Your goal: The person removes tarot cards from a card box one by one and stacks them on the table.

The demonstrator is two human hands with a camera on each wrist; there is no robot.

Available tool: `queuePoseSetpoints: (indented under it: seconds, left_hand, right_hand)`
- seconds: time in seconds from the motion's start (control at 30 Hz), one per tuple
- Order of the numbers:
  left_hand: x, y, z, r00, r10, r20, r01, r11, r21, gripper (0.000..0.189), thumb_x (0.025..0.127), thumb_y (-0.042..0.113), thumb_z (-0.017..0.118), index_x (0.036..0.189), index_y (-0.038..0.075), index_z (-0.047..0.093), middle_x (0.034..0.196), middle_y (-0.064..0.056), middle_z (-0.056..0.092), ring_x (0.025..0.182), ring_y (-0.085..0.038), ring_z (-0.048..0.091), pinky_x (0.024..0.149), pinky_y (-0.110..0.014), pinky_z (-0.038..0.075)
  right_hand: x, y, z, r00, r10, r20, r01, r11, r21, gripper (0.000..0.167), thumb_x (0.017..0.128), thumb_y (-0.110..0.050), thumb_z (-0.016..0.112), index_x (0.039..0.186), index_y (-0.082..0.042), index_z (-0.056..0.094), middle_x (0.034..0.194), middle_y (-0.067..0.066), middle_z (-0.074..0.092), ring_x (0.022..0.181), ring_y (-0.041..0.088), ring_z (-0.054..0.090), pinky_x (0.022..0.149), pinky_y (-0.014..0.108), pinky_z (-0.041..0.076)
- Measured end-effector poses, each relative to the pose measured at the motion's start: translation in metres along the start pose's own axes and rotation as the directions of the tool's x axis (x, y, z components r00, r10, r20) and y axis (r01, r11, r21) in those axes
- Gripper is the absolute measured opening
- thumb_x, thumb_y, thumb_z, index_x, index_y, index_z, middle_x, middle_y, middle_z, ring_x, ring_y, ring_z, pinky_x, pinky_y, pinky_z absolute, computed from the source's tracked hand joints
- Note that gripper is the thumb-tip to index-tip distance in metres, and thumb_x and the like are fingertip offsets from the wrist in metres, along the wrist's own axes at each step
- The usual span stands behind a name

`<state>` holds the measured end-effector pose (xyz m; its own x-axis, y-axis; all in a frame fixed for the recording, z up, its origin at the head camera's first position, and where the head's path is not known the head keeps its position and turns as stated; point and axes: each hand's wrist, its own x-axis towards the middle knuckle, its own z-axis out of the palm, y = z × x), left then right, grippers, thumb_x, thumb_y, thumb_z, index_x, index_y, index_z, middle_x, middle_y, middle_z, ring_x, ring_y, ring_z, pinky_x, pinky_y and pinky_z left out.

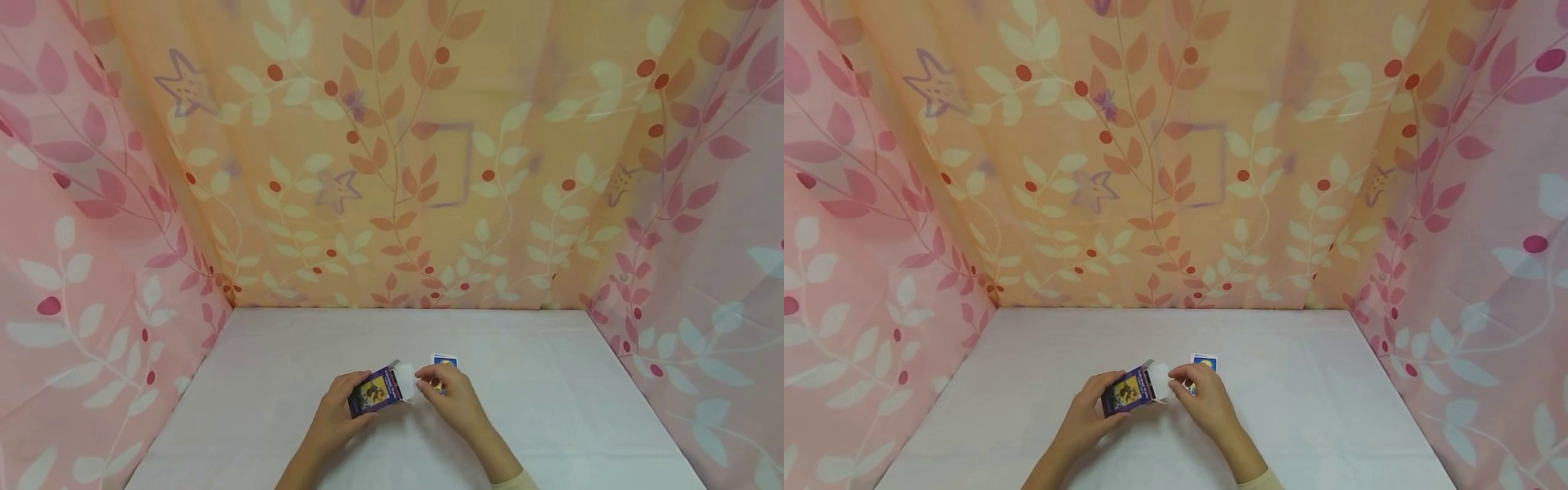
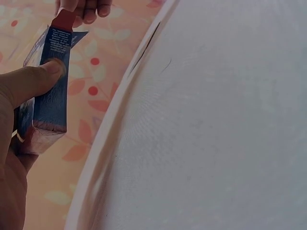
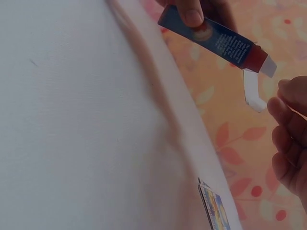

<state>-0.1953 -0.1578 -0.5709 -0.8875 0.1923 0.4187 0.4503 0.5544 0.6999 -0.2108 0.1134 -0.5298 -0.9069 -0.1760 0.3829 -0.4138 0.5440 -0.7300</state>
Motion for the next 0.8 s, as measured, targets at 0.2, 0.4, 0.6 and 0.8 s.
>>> queuePoseSetpoints:
  seconds: [0.2,0.4,0.6,0.8]
  left_hand:
    - [0.0,0.001,0.0,1.0,0.005,0.003,-0.005,1.0,-0.016,0.084,0.069,0.02,0.097,0.142,0.034,0.056,0.137,0.019,0.058,0.127,-0.009,0.054,0.106,-0.041,0.051]
    - [0.0,0.001,0.001,1.0,0.014,0.004,-0.014,1.0,-0.025,0.084,0.069,0.019,0.097,0.143,0.029,0.058,0.137,0.021,0.058,0.127,-0.009,0.054,0.106,-0.039,0.051]
    - [-0.001,0.0,0.001,1.0,0.017,0.004,-0.017,0.999,-0.033,0.084,0.069,0.017,0.097,0.142,0.029,0.058,0.137,0.021,0.058,0.127,-0.009,0.054,0.106,-0.039,0.05]
    - [0.0,0.0,0.001,1.0,0.021,-0.002,-0.021,0.999,-0.03,0.084,0.069,0.017,0.097,0.142,0.032,0.057,0.136,0.019,0.059,0.127,-0.01,0.055,0.107,-0.039,0.05]
  right_hand:
    - [-0.001,0.003,0.005,1.0,-0.031,-0.001,0.031,1.0,-0.001,0.012,0.09,-0.016,0.079,0.099,-0.022,0.075,0.086,-0.019,0.065,0.079,0.002,0.056,0.069,0.028,0.054]
    - [-0.002,0.004,0.011,0.999,-0.024,0.028,0.024,1.0,0.007,0.009,0.091,-0.018,0.078,0.099,-0.021,0.076,0.087,-0.017,0.067,0.08,0.002,0.057,0.069,0.028,0.054]
    - [-0.003,0.002,0.013,0.997,-0.007,0.073,0.006,1.0,0.004,0.007,0.093,-0.021,0.075,0.1,-0.019,0.076,0.089,-0.015,0.069,0.08,0.002,0.057,0.07,0.023,0.052]
    - [-0.003,0.002,0.014,0.994,0.02,0.105,-0.02,1.0,-0.002,0.008,0.094,-0.023,0.075,0.101,-0.022,0.076,0.091,-0.016,0.068,0.082,0.002,0.056,0.071,0.022,0.051]
